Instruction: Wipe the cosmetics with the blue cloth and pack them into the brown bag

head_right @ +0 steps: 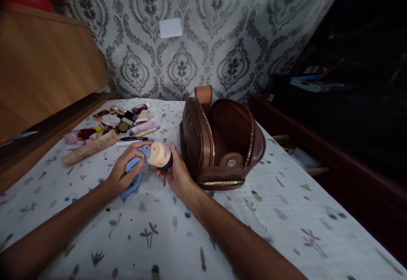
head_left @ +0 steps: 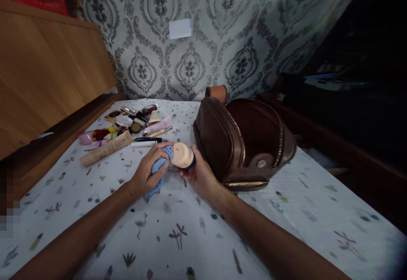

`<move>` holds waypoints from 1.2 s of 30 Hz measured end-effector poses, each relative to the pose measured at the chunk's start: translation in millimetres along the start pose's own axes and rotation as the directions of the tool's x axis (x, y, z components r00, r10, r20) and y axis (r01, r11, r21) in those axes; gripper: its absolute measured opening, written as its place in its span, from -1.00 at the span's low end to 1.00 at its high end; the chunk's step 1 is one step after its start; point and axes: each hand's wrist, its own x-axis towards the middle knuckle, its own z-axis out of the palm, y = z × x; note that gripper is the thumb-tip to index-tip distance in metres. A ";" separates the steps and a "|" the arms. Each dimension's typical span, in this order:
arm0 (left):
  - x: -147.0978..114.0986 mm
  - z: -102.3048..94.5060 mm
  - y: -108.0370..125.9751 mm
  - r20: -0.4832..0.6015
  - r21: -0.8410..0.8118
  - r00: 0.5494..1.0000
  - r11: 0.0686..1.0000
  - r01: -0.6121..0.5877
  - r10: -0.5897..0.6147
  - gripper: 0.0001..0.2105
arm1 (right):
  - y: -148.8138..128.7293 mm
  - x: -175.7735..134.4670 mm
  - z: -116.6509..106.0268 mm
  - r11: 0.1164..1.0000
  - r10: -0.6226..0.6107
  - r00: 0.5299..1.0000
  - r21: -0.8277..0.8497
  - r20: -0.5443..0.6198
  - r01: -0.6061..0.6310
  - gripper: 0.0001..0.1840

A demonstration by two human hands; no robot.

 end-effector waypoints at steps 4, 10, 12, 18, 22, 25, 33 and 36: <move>-2.6 4.1 -4.7 0.039 -0.027 0.999 0.999 -0.028 0.029 -0.80 | -0.9 -2.6 3.3 0.993 0.069 0.997 0.098 0.028 -0.071 -0.51; -7.1 9.4 -12.3 0.038 -0.010 0.996 0.996 0.086 -0.085 -0.59 | 1.6 -7.0 2.5 0.963 -0.192 0.977 -0.176 0.095 0.206 -0.56; -7.8 10.0 -15.4 0.022 -0.021 0.983 0.983 0.183 -0.183 -0.60 | 2.0 -7.8 0.3 0.880 -0.316 0.941 -0.335 0.117 0.337 -0.58; -5.2 10.0 -17.5 -0.013 -0.146 0.912 0.903 0.404 -0.410 -0.61 | -2.3 -17.9 -4.0 0.524 -0.556 0.747 -0.543 0.364 0.656 -0.46; -3.2 8.6 -23.4 -0.017 -0.162 0.842 0.832 0.530 -0.539 -0.54 | -5.9 -26.2 -4.0 0.255 -0.520 0.664 -0.644 0.538 0.722 -0.44; -3.5 6.8 -32.2 -0.037 -0.112 0.807 0.805 0.583 -0.589 -0.53 | -6.8 -28.1 -2.9 0.073 -0.473 0.607 -0.658 0.639 0.750 -0.43; 4.8 4.7 -32.0 -0.008 -0.384 0.722 0.669 0.636 -0.691 -0.64 | -6.7 -31.1 0.3 0.080 -0.408 0.627 -0.659 0.663 0.748 -0.32; 1.9 5.8 -37.9 0.000 -0.467 0.639 0.566 0.680 -0.769 -0.66 | -5.3 -32.9 1.8 0.167 -0.402 0.658 -0.656 0.636 0.736 -0.25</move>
